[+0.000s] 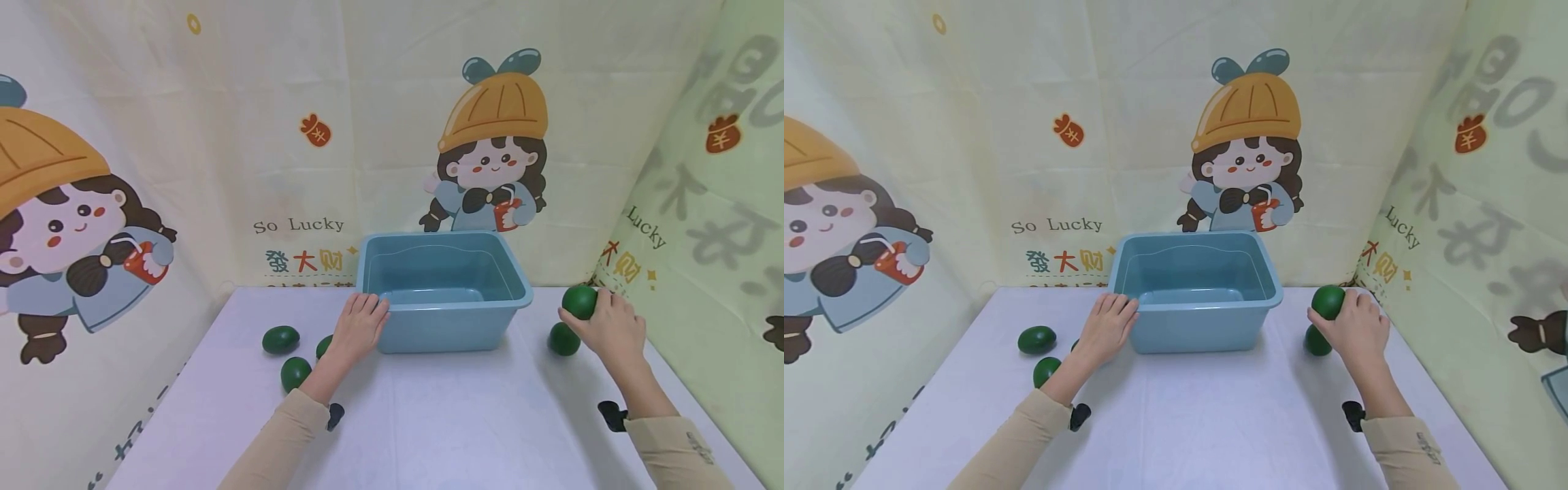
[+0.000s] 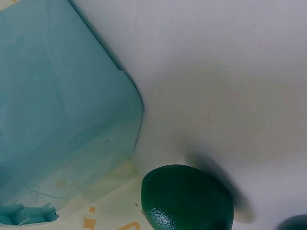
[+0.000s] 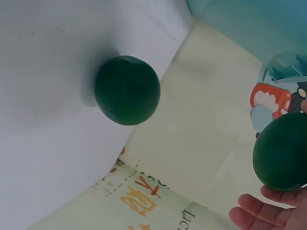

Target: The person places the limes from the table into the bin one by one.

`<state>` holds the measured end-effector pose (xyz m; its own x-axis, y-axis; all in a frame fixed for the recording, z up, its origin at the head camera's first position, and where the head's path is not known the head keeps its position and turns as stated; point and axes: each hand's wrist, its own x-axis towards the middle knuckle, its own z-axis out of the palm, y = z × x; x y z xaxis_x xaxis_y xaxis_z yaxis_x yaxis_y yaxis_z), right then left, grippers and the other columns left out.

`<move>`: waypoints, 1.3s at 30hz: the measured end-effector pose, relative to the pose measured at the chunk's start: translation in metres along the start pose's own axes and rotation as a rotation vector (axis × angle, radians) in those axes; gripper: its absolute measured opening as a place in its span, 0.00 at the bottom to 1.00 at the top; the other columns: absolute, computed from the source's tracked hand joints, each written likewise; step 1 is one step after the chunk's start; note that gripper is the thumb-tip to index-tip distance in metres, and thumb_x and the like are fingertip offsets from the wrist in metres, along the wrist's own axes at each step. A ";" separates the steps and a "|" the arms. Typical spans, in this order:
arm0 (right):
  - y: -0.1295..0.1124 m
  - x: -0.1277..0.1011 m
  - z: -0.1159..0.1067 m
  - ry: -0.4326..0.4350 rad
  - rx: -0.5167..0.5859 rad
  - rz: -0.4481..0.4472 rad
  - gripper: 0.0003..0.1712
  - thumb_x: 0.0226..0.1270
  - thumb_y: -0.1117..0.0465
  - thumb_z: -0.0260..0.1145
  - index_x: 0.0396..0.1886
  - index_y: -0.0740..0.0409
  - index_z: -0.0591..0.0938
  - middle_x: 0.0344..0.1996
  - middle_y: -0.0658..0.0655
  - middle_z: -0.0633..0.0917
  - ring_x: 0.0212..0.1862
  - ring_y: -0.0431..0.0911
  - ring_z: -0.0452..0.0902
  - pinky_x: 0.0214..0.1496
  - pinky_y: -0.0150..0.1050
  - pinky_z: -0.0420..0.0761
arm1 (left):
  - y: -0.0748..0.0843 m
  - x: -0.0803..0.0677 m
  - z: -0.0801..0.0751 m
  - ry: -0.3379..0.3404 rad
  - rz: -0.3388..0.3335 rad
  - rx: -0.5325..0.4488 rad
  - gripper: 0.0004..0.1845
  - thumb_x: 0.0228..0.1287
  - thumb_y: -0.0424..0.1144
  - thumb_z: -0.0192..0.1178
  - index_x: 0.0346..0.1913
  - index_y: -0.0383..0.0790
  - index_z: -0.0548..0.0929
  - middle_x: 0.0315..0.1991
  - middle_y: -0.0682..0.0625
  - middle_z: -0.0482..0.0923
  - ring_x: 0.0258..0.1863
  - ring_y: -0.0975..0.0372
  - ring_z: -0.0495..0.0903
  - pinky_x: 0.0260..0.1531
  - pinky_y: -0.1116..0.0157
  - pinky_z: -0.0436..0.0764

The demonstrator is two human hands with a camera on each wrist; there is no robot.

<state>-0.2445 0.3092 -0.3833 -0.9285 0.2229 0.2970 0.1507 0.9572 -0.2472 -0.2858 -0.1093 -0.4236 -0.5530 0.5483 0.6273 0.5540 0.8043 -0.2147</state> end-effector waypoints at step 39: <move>-0.040 0.013 -0.011 0.034 -0.015 -0.076 0.48 0.56 0.34 0.56 0.55 0.75 0.61 0.43 0.74 0.66 0.46 0.68 0.62 0.42 0.62 0.66 | 0.000 0.000 0.001 -0.026 -0.009 0.009 0.27 0.74 0.48 0.19 0.47 0.41 0.72 0.37 0.47 0.67 0.41 0.55 0.66 0.49 0.58 0.64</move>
<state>-0.2591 0.2762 -0.3597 -0.9253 0.1558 0.3457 0.0858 0.9741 -0.2094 -0.2866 -0.1095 -0.4242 -0.5742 0.5466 0.6095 0.5434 0.8113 -0.2157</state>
